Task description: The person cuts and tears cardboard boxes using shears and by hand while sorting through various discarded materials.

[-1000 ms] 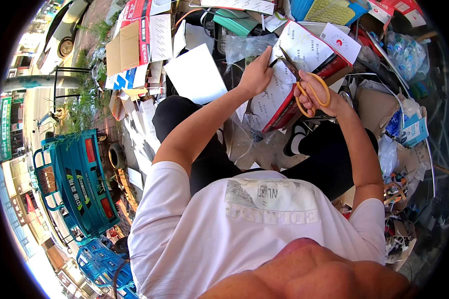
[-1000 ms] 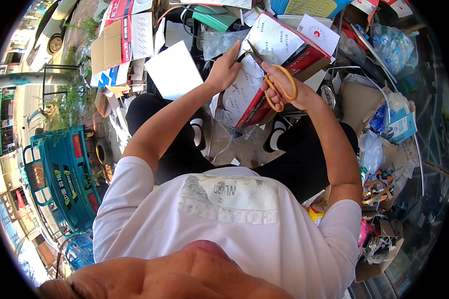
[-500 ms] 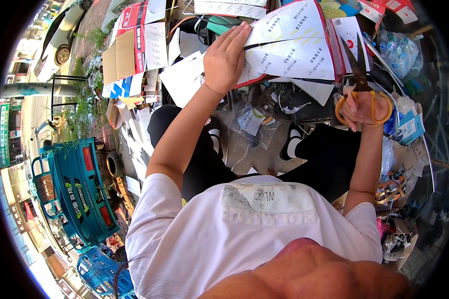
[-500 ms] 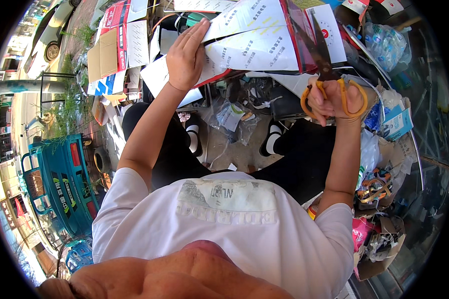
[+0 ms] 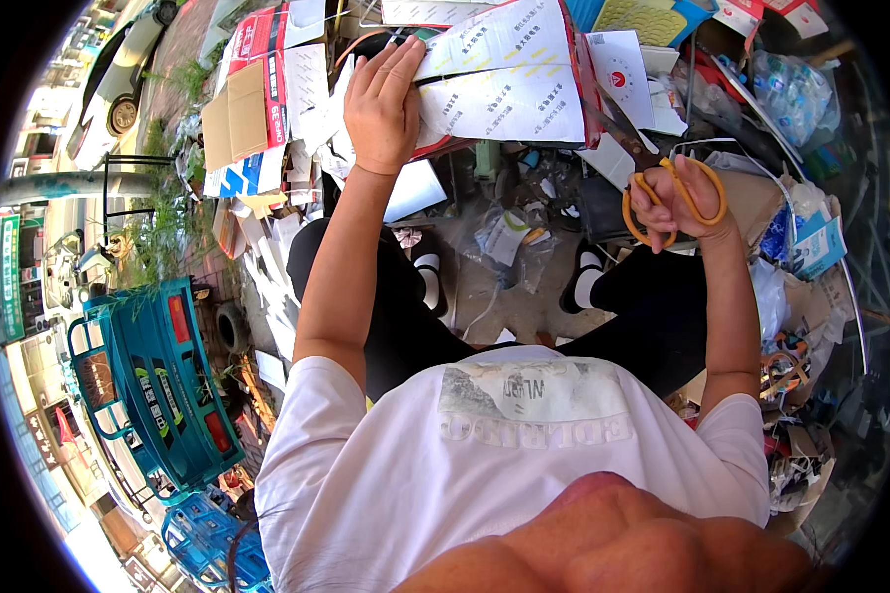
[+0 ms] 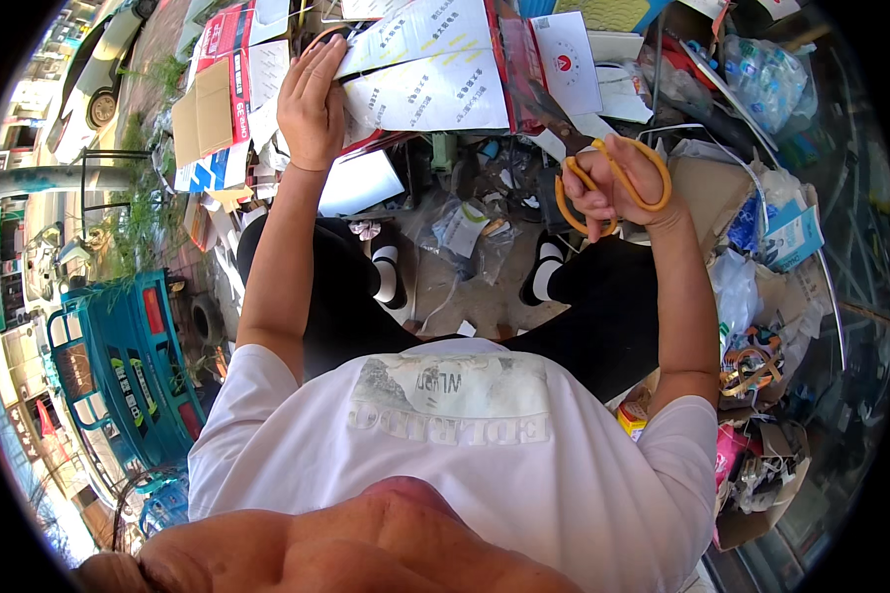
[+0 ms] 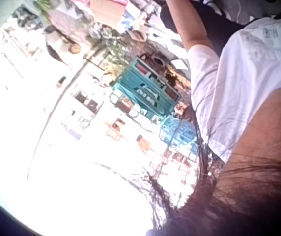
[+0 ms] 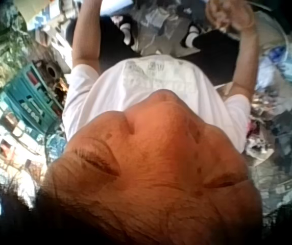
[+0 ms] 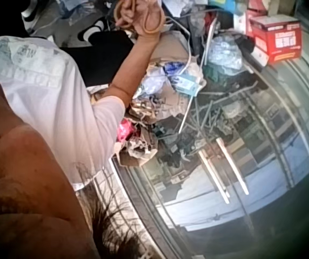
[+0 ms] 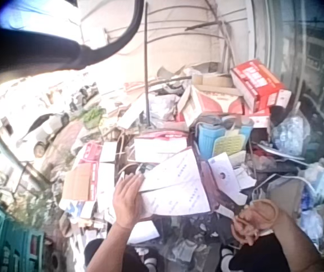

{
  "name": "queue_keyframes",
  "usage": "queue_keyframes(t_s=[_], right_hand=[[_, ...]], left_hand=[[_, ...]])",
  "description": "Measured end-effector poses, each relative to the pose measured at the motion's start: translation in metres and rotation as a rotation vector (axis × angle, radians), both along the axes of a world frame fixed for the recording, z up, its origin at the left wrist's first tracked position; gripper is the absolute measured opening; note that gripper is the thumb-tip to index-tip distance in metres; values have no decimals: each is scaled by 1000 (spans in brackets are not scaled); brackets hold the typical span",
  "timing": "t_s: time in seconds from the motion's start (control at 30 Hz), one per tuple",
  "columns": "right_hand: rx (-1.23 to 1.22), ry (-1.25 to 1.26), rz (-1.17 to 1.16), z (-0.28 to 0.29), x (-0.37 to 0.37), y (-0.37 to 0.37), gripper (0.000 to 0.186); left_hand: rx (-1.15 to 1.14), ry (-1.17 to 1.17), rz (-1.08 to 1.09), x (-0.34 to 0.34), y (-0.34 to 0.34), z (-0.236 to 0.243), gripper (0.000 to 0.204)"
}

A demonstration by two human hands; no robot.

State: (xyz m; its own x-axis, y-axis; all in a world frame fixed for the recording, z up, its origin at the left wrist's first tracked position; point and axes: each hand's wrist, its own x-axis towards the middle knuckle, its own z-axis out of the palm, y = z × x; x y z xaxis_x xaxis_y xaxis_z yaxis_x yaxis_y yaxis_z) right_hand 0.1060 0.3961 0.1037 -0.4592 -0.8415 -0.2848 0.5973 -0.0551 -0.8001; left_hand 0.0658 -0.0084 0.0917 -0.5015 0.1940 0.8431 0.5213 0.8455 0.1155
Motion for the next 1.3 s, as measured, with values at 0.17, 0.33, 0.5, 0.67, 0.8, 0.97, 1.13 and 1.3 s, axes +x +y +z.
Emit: queue_keyframes(t_s=[0.17, 0.33, 0.5, 0.67, 0.8, 0.97, 1.13, 1.3], right_hand=[[-75, -34, -105, 0, 3, -28, 76], [-215, -45, -283, -4, 10, -46, 71], [-211, -157, -312, 5, 6, -51, 63], [-2, 0, -402, 4, 3, -42, 51], [601, 683, -632, -5, 8, -57, 38], [680, 797, -499, 11, -7, -48, 36], [720, 875, -281, 12, -7, -21, 35], [627, 526, -117, 15, 4, -14, 49]], left_hand=[[-10, -48, -95, 9, 9, -1, 42], [-13, -28, -92, 6, 11, -2, 42], [-38, -38, -85, 7, 18, -6, 41], [-10, -23, -39, 1, 20, -9, 41], [-7, -1, -3, 1, 28, -9, 42], [-77, -74, -13, -2, 28, -2, 40], [-174, -51, 42, -15, -11, 7, 29], [-128, -73, 35, -10, -14, 4, 23]])
